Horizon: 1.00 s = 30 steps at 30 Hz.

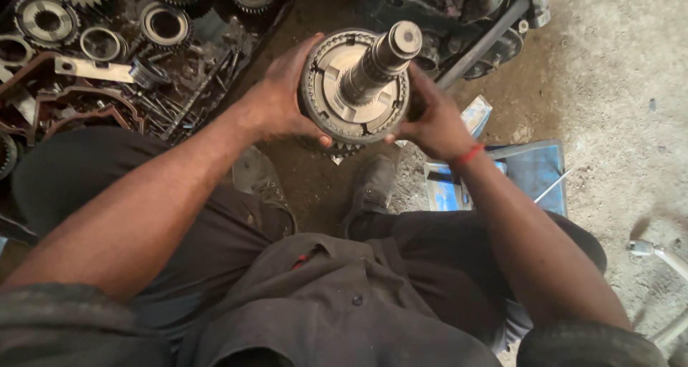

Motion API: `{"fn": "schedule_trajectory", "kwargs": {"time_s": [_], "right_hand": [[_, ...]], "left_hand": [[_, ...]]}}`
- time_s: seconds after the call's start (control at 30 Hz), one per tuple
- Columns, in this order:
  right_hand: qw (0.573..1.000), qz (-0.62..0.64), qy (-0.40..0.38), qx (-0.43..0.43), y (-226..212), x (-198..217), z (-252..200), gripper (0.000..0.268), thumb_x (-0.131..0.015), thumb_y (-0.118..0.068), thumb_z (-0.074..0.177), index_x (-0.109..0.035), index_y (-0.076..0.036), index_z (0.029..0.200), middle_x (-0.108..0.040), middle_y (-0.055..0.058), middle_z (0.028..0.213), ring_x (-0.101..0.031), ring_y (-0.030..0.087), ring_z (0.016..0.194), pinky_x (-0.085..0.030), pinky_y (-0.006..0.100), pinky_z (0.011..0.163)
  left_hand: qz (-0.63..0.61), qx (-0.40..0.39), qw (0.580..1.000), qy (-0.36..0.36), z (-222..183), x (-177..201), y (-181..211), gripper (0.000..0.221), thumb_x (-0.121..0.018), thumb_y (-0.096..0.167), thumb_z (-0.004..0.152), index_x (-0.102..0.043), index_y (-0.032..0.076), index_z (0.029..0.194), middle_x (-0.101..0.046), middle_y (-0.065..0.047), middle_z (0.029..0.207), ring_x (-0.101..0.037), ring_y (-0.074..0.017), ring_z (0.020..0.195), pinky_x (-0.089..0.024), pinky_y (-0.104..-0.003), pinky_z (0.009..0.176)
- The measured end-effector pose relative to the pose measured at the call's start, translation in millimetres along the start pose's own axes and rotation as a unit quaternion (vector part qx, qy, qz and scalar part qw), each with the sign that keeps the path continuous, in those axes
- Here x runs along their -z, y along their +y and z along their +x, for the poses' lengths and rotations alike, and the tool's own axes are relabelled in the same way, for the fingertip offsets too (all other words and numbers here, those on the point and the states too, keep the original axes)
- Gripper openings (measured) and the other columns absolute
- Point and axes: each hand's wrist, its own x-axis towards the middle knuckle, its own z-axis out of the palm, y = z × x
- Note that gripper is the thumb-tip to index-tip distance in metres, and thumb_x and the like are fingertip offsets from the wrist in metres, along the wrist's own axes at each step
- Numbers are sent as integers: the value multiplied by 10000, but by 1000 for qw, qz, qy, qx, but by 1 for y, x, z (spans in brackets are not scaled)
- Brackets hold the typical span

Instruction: The person assembles a gear assembly by placing a metal ring onto a gear shaft, using a screwdriver to align components, and tapping with a hammer to seat the ring. They then insert small pins into the assembly and rotate the gear to check fit.

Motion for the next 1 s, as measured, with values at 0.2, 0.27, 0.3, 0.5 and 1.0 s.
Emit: {"fn": "schedule_trajectory", "kwargs": {"time_s": [0.2, 0.27, 0.3, 0.5, 1.0], "right_hand": [[1000, 12, 3, -19, -13, -7, -2, 1135, -806, 181, 688, -216, -44, 1631, -449, 82, 1588, -511, 209, 1395, -540, 367, 1106], [1000, 21, 4, -21, -15, -4, -1, 1128, -804, 171, 701, -226, -52, 1643, -479, 91, 1577, -530, 214, 1390, -548, 372, 1105], [1000, 9, 10, -21, -14, -1, -1, 1126, -807, 163, 712, -228, -62, 1651, -499, 96, 1569, -546, 219, 1379, -554, 374, 1099], [999, 42, -15, 19, 0, -2, -2, 1133, -809, 177, 726, -211, -80, 1653, -472, 92, 1601, -522, 220, 1418, -520, 383, 1152], [998, -39, 11, -38, -25, -10, -5, 1125, -828, 125, 708, -248, -96, 1646, -617, 50, 1428, -640, 128, 1200, -581, 309, 972]], "left_hand": [[26, 59, 998, -26, 3, 5, 12, 1508, -1054, 372, 417, -185, 66, 1610, -309, -227, 1642, -279, -428, 1516, -229, -471, 1246], [6, 49, 999, -21, 2, 6, 12, 1522, -1054, 370, 430, -165, 68, 1627, -301, -234, 1646, -264, -432, 1518, -208, -477, 1242], [-5, 44, 999, -20, 1, 7, 10, 1529, -1054, 369, 436, -155, 70, 1636, -297, -237, 1647, -256, -434, 1519, -198, -480, 1240], [4, 2, 1000, 4, 1, 5, 6, 1494, -1054, 405, 431, -204, 74, 1614, -360, -235, 1641, -322, -411, 1529, -259, -462, 1269], [9, 36, 999, -20, -1, 4, 5, 1488, -1040, 400, 442, -191, 99, 1626, -316, -199, 1672, -281, -407, 1546, -239, -492, 1272]]}}
